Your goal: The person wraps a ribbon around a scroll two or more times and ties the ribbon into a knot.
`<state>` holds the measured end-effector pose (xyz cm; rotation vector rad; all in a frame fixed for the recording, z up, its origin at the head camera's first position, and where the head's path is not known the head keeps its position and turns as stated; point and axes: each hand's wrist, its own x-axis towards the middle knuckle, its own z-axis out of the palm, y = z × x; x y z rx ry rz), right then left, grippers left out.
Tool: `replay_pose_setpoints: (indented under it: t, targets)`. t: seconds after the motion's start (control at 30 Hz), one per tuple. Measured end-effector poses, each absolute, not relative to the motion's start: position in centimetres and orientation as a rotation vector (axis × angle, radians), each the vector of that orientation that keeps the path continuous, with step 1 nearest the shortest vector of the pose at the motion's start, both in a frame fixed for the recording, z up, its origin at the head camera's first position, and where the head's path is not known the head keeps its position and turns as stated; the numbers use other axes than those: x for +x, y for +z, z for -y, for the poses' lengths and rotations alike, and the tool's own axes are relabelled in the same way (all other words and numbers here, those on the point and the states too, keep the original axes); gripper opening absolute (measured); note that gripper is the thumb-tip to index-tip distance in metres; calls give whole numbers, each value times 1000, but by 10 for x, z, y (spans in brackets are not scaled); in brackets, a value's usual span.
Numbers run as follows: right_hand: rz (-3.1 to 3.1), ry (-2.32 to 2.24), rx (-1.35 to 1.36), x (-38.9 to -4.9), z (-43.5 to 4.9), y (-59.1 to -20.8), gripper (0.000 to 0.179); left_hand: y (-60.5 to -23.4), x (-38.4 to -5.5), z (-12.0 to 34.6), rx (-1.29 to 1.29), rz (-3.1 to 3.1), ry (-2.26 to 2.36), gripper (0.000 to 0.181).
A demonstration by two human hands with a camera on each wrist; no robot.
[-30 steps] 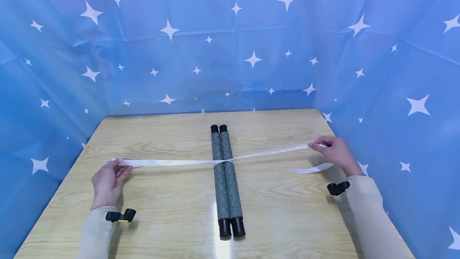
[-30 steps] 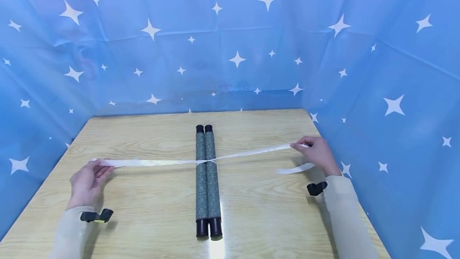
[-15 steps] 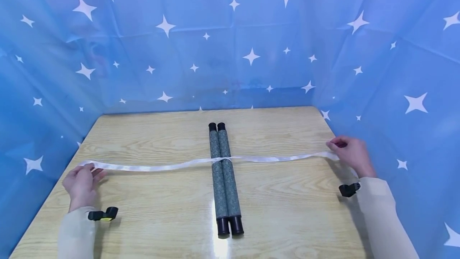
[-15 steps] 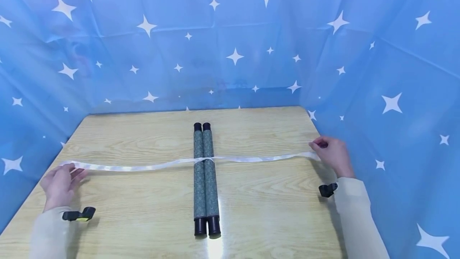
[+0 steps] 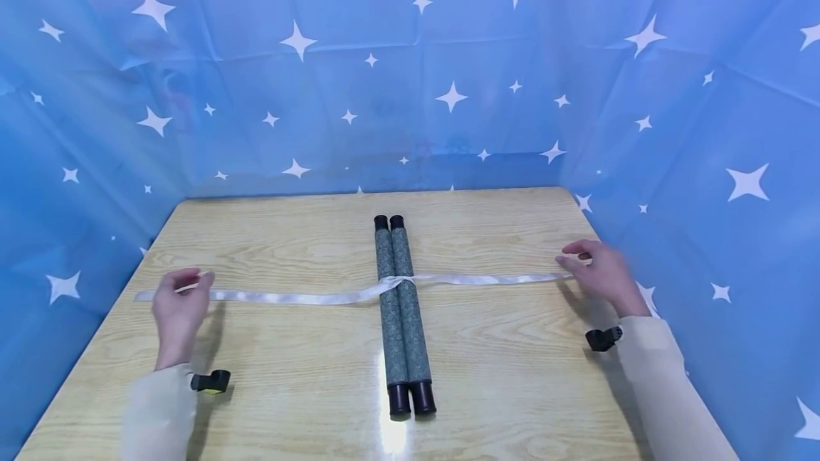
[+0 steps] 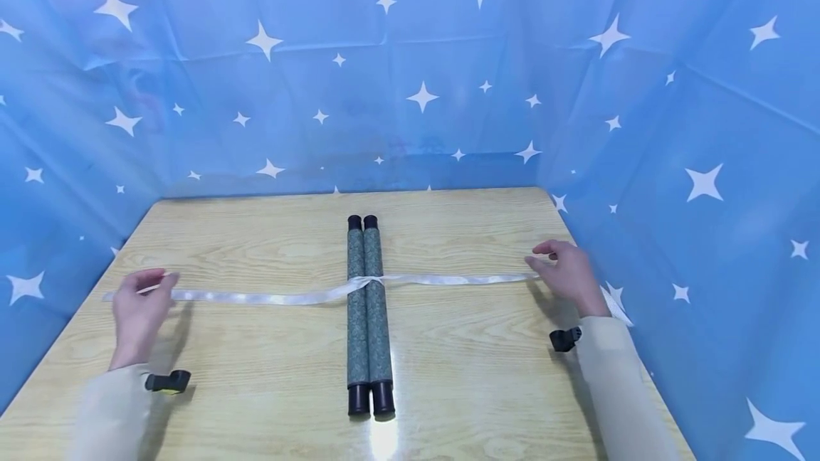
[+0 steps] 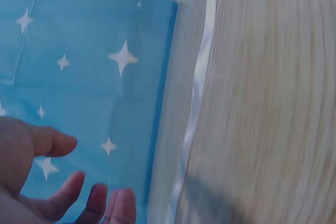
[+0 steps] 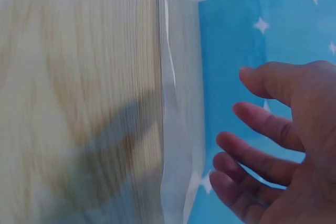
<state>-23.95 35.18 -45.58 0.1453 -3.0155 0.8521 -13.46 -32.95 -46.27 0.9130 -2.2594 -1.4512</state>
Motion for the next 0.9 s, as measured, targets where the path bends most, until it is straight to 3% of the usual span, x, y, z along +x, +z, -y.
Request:
replay_pose_setpoints:
  t: [0.33,0.63,0.9]
  targets:
    - [3019,844,273,-235,-314,-457,41,-459,-145,266,434,2684,-1533,56]
    - [3075,775,233,-230,-298,-458,31,-470,-153,212,28,2880,-1593,39]
    - [3213,695,99,-226,-295,-460,44,-478,-163,177,-114,2900,-1529,33]
